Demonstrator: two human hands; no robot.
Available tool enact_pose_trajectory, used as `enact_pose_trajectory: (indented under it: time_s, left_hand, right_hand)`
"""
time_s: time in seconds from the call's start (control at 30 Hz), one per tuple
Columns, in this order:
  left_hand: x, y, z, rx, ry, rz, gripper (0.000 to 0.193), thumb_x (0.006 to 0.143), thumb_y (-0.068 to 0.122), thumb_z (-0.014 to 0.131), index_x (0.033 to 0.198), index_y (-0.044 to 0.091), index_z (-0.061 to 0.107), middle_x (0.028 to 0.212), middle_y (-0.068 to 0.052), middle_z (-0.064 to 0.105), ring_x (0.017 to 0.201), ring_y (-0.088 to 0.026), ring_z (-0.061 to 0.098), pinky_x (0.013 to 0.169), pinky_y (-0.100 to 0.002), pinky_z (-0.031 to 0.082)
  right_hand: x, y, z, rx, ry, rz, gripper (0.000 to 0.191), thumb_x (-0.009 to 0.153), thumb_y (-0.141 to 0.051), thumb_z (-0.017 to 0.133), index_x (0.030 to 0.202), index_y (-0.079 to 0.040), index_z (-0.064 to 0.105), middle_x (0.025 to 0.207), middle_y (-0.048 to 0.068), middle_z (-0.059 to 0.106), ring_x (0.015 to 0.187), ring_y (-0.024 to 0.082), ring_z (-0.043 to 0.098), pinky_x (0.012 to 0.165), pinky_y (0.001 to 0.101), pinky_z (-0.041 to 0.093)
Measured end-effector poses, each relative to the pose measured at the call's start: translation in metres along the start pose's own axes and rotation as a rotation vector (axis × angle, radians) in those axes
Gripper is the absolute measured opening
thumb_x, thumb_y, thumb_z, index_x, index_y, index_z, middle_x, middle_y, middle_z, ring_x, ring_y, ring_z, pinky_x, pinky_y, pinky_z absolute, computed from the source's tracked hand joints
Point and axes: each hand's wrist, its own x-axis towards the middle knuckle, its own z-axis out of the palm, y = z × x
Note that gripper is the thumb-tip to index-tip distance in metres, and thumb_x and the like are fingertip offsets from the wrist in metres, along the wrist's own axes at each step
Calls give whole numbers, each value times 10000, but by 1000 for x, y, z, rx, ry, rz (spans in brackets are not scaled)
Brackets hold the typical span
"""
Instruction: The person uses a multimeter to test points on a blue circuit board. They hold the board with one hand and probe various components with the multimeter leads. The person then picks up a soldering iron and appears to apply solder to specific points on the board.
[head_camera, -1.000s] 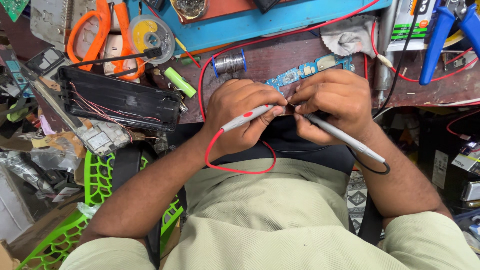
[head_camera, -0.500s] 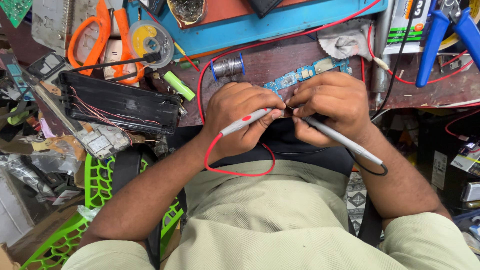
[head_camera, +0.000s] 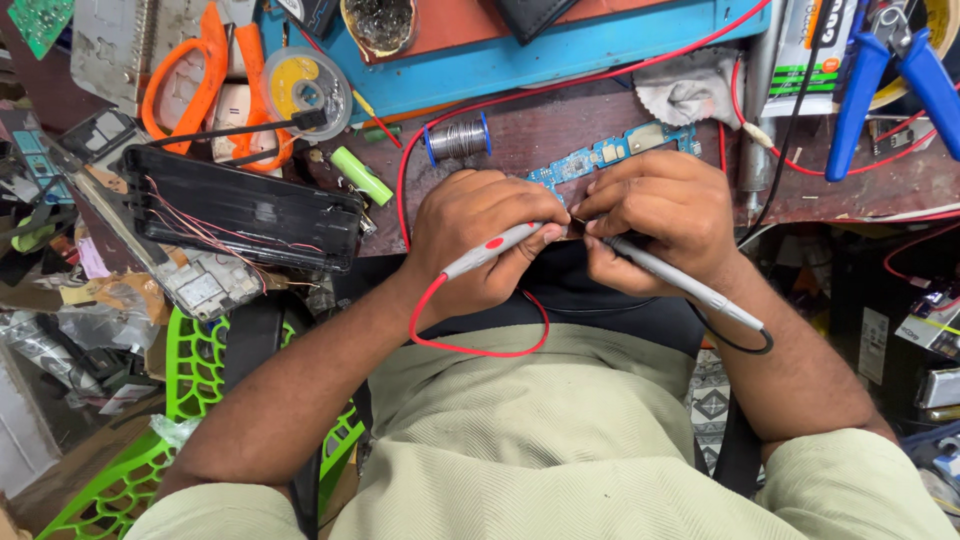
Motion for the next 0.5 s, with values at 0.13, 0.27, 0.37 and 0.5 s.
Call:
enact_pose_trajectory:
  time_s: [0.13, 0.27, 0.37, 0.5]
  left_hand:
    - [0, -1, 0, -5, -17, -6, 96, 1007, 231, 688, 989, 140, 709, 972, -22, 731, 828, -247, 651, 767, -385, 464]
    - [1, -1, 0, 10, -10, -2, 78, 999, 223, 686, 996, 147, 704, 968, -17, 724, 846, -248, 656, 771, -387, 464]
    - [1, -1, 1, 12, -2, -1, 71, 996, 220, 691, 1000, 150, 704, 967, -16, 721, 852, -243, 658, 777, -386, 467]
    - [1, -2, 2, 8, 12, 5, 75, 991, 221, 697, 1001, 147, 703, 966, -16, 719, 860, -241, 660, 781, -386, 471]
  right_hand:
    - [0, -1, 0, -15, 5, 0, 152, 726, -50, 784, 802, -80, 655, 901, 57, 735, 882, 263, 735, 780, 381, 594]
    - [2, -1, 0, 0, 9, 1, 171, 717, -71, 801, 808, -83, 658, 902, 59, 732, 870, 258, 729, 776, 379, 592]
    - [3, -2, 0, -15, 8, 7, 164, 716, -54, 785, 805, -86, 651, 888, 52, 738, 870, 255, 736, 768, 373, 588]
    - [2, -1, 1, -7, 20, 0, 170, 711, -60, 786, 807, -82, 648, 884, 63, 734, 863, 257, 731, 767, 374, 589]
